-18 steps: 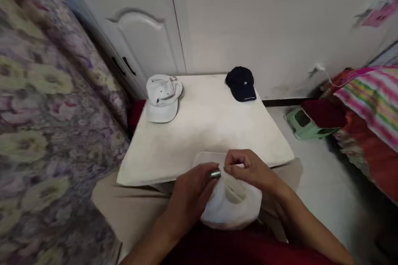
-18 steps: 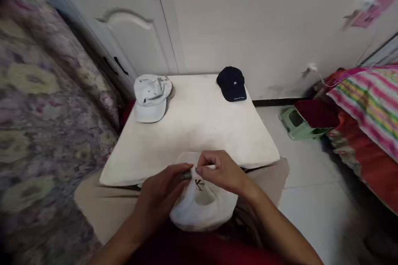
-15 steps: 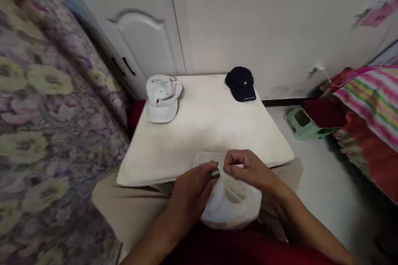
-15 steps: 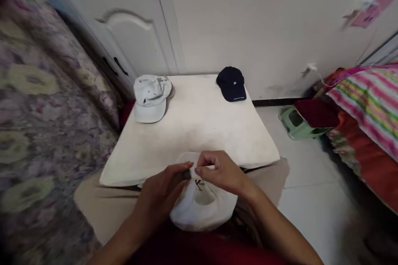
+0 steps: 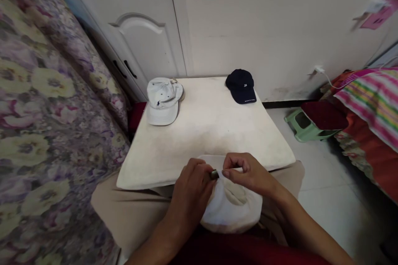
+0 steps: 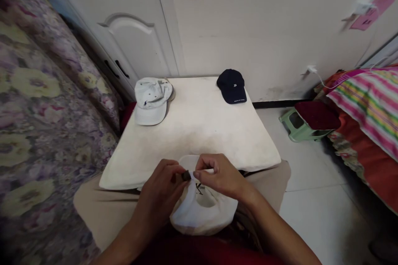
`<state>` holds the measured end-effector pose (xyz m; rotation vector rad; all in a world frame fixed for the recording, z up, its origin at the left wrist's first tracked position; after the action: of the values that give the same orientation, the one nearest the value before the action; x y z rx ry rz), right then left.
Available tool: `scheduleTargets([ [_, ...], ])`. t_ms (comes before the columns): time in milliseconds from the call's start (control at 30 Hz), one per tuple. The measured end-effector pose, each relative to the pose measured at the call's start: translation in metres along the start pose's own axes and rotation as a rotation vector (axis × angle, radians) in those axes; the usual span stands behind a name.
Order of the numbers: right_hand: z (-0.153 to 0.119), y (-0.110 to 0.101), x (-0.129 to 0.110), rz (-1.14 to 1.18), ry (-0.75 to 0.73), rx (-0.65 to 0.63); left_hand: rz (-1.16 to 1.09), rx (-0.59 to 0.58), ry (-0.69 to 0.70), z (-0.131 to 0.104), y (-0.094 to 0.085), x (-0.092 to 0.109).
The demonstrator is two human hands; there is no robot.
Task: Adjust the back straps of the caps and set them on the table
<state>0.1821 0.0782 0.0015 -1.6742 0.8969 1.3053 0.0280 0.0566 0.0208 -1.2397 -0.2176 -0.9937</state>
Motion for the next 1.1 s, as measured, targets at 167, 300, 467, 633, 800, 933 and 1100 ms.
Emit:
scheduleTargets([
  [167, 0.0, 0.0001, 0.0002, -0.034, -0.011, -0.003, -0.043, -0.103, -0.146, -0.002, 0.0035, -0.0007],
  [300, -0.0002, -0.0013, -0.0004, -0.094, -0.004, 0.006, -0.04, -0.148, -0.204, -0.0033, 0.0052, -0.0016],
  [467, 0.0009, -0.0037, -0.0017, -0.147, -0.029, -0.025, -0.049, -0.189, -0.218, -0.0027, 0.0071, -0.0025],
  [633, 0.0039, -0.0022, -0.0006, -0.113, -0.031, -0.079, -0.068, -0.181, -0.184, -0.0012, 0.0069, -0.0006],
  [800, 0.0043, -0.0005, 0.0016, -0.112, -0.035, -0.101, -0.087, -0.181, -0.162, -0.0013, 0.0069, 0.0004],
  [933, 0.0001, -0.0053, 0.0018, -0.072, -0.034, -0.111, -0.086, -0.177, -0.176, -0.0014, 0.0076, -0.0022],
  [1100, -0.0022, -0.0087, 0.0031, -0.122, -0.046, -0.057, -0.092, -0.181, -0.167, -0.0006, 0.0095, -0.0002],
])
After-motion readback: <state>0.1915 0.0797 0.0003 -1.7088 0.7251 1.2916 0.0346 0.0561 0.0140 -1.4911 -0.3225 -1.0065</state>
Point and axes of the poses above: each hand's wrist, its own z-axis towards the middle knuckle, its own y-axis out of the palm, x = y × z, the point moved 6 cm from there along z, towards the middle knuckle, and after that the axes turned 5 degrees about -z, right-handed, at the moved point
